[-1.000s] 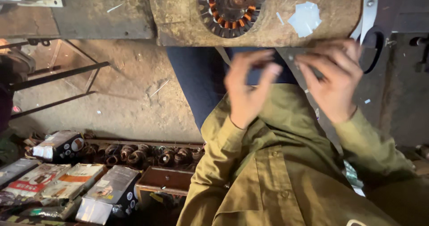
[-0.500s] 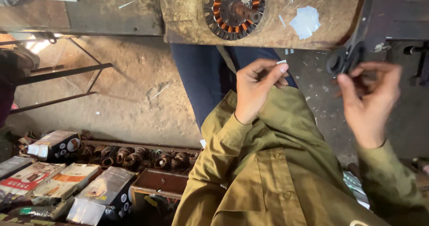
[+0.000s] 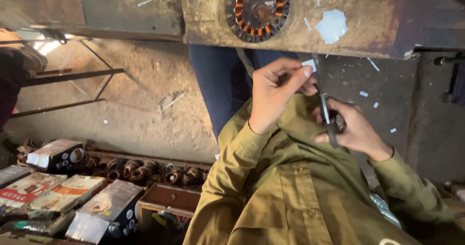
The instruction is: The person inserts small white paper shims into the slots of a motor armature, using shears to trim excess material. The person repeatedly picks up the armature, places shims, and trims them, working on a cluttered workbench with other motor parts nearby.
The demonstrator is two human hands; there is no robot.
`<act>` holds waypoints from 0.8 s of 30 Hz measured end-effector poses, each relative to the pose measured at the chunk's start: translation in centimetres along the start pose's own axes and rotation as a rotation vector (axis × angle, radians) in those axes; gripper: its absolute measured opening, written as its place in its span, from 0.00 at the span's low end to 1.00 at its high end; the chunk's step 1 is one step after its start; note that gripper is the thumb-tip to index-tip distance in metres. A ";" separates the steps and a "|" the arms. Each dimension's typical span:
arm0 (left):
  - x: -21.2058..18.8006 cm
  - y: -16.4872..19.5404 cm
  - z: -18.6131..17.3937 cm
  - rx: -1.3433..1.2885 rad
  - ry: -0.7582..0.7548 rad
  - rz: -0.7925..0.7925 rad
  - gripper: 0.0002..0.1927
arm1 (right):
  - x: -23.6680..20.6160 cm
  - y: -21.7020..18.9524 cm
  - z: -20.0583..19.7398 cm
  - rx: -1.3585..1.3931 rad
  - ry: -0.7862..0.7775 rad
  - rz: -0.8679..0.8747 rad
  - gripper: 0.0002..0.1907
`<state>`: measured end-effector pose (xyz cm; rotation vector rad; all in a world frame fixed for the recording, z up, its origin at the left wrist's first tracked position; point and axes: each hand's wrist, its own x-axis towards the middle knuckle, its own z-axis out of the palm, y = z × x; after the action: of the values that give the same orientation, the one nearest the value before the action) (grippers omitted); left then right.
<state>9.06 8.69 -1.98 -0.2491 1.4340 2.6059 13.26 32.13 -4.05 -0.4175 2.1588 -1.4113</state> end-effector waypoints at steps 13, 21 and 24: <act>-0.6 1.4 -2.1 0.042 0.049 0.041 0.07 | -0.3 -0.5 1.1 0.062 0.031 0.250 0.20; -1.4 0.5 -1.9 0.069 0.089 0.084 0.09 | 3.4 -5.1 -8.7 -0.761 0.456 0.229 0.28; -1.8 0.5 -1.5 0.105 0.071 0.086 0.09 | 5.3 -5.6 -10.0 -0.800 0.459 0.186 0.25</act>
<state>10.82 7.02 -1.93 -0.2758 1.6343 2.6027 2.98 34.58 2.87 -0.1568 3.0065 -0.5133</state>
